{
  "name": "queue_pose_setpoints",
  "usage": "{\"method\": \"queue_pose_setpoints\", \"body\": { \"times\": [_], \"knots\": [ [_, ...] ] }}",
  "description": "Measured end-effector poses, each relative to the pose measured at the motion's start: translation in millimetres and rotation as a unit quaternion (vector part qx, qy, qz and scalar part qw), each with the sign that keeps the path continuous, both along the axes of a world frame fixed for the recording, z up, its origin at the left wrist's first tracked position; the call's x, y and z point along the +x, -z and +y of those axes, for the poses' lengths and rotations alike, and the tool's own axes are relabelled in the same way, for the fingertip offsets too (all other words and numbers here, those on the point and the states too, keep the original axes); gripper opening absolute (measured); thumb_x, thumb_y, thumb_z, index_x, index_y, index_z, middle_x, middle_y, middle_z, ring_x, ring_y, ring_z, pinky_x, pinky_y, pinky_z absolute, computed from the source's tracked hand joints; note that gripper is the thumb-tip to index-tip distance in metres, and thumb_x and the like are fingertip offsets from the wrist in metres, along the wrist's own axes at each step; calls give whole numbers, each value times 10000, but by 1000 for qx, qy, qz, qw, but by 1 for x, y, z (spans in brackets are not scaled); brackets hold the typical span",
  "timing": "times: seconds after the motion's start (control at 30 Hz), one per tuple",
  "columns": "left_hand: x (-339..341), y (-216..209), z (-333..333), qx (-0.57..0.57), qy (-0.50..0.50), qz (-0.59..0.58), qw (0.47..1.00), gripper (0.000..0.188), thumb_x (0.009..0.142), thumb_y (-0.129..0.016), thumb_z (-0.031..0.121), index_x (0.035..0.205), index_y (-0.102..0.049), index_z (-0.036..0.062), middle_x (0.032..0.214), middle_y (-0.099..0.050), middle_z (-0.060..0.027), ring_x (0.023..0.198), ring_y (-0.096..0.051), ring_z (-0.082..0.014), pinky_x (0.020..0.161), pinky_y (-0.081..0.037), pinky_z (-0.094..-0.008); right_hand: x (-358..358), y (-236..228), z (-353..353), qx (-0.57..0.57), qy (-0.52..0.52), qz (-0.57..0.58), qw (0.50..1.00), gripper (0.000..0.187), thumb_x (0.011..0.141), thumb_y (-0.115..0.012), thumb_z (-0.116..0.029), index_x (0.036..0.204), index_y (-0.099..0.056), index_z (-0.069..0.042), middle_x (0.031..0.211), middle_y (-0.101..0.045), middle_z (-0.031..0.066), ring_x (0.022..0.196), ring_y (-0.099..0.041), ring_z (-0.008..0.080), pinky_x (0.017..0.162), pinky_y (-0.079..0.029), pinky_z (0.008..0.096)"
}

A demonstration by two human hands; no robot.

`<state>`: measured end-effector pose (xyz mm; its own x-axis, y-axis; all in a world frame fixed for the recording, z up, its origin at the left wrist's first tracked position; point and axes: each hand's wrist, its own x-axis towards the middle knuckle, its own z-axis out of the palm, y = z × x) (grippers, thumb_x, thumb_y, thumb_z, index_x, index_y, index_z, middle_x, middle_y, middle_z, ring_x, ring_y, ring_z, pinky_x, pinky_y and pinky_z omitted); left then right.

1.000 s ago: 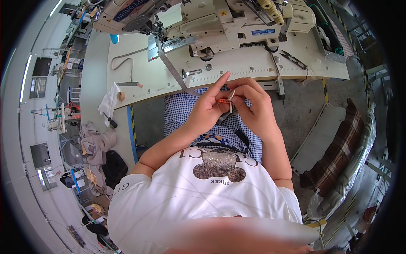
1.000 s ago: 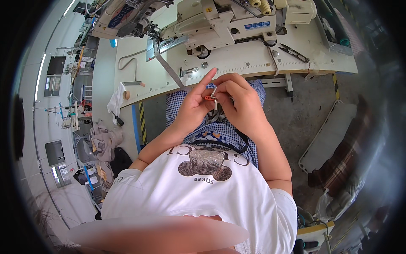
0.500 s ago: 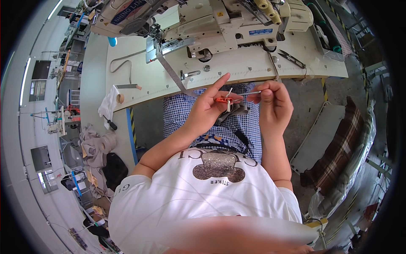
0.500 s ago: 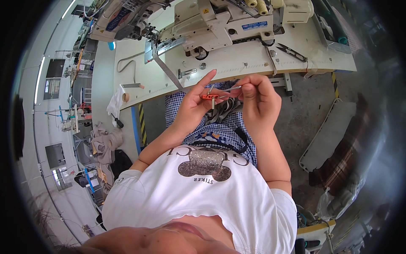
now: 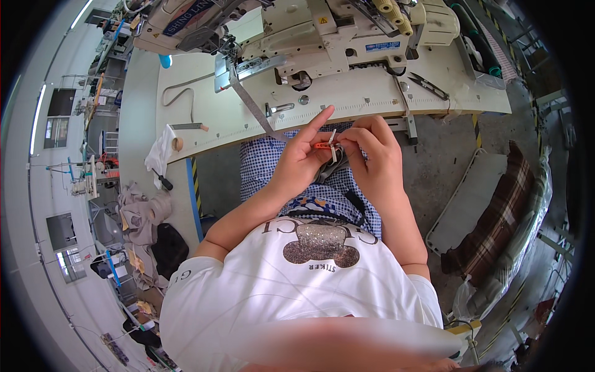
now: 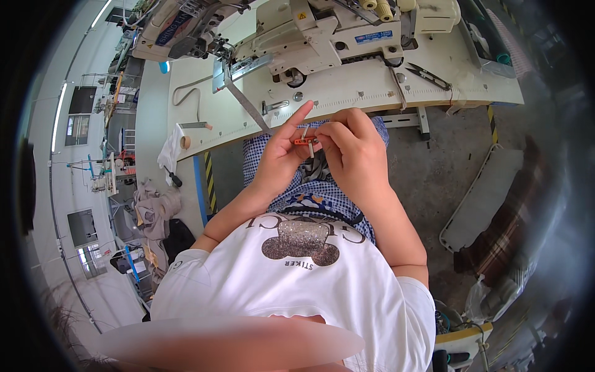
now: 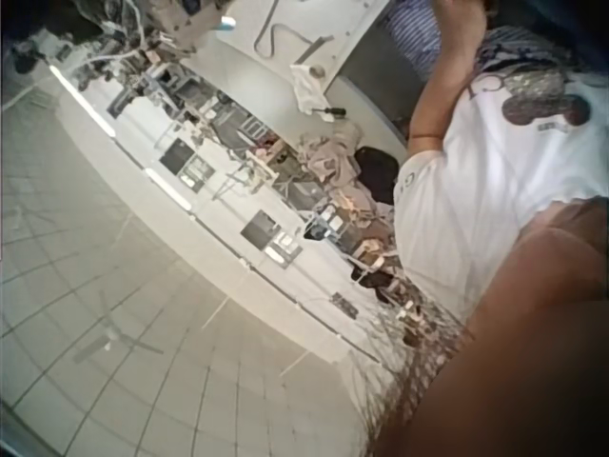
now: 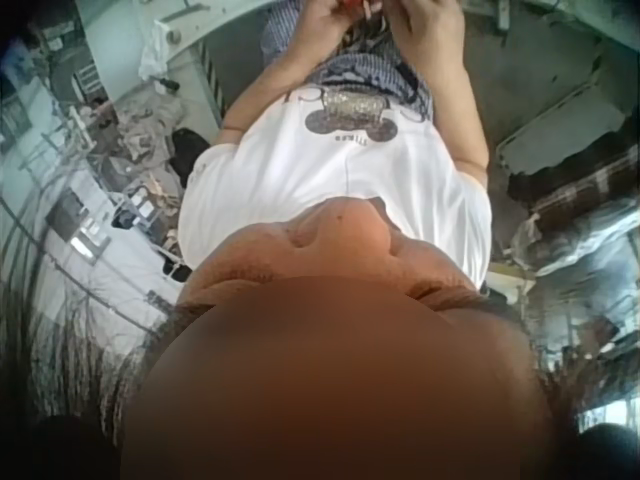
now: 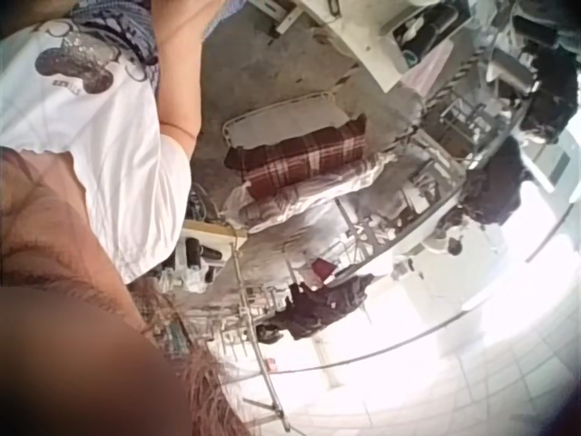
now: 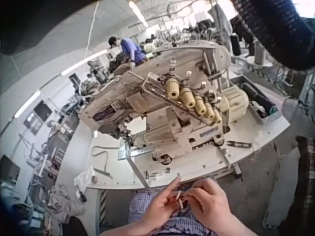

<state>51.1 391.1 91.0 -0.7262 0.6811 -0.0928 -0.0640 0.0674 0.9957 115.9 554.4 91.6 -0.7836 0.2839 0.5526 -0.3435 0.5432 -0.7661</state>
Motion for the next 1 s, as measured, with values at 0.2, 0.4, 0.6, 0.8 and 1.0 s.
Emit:
{"method": "queue_pose_setpoints", "body": {
  "times": [0.2,0.4,0.6,0.8,1.0],
  "knots": [
    [0,3,0,-1,2,-6,1000,683,972,-567,-16,1572,-275,129,1189,-668,-83,1037,-603,-92,909,-468,-225,2,-4,-3,-147,-17,-119,982,214,764,-686,29,957,-603,-7,905,-591,96,745,-619,224,636,-511,327],
    [0,6,0,6,-2,-19,1000,738,930,-507,-140,1574,-279,139,1216,-667,-108,1060,-618,-107,936,-462,-226,-4,6,-8,-182,-36,-149,971,207,785,-660,27,975,-581,5,880,-600,93,741,-624,189,645,-513,293],
    [-3,6,-1,54,9,-38,998,688,998,-526,24,1587,-188,137,1280,-634,-131,1168,-611,-183,1016,-498,-326,-3,21,-7,-414,-95,-139,895,79,955,-627,-63,1001,-594,-9,915,-624,15,779,-570,66,657,-476,223],
    [-1,1,-1,76,10,-91,993,715,1013,-530,134,1592,-112,170,1339,-591,-141,1191,-609,-217,978,-564,-419,2,29,-2,-449,-184,-151,861,142,943,-678,-105,963,-596,10,897,-630,24,761,-585,68,668,-484,219],
    [0,2,0,91,4,-86,992,681,1020,-522,146,1588,-146,159,1322,-599,-150,1187,-610,-220,963,-571,-399,-2,31,-6,-382,-126,-94,911,142,890,-730,-92,890,-622,0,859,-585,29,711,-557,84,626,-474,245]
  ]
}}
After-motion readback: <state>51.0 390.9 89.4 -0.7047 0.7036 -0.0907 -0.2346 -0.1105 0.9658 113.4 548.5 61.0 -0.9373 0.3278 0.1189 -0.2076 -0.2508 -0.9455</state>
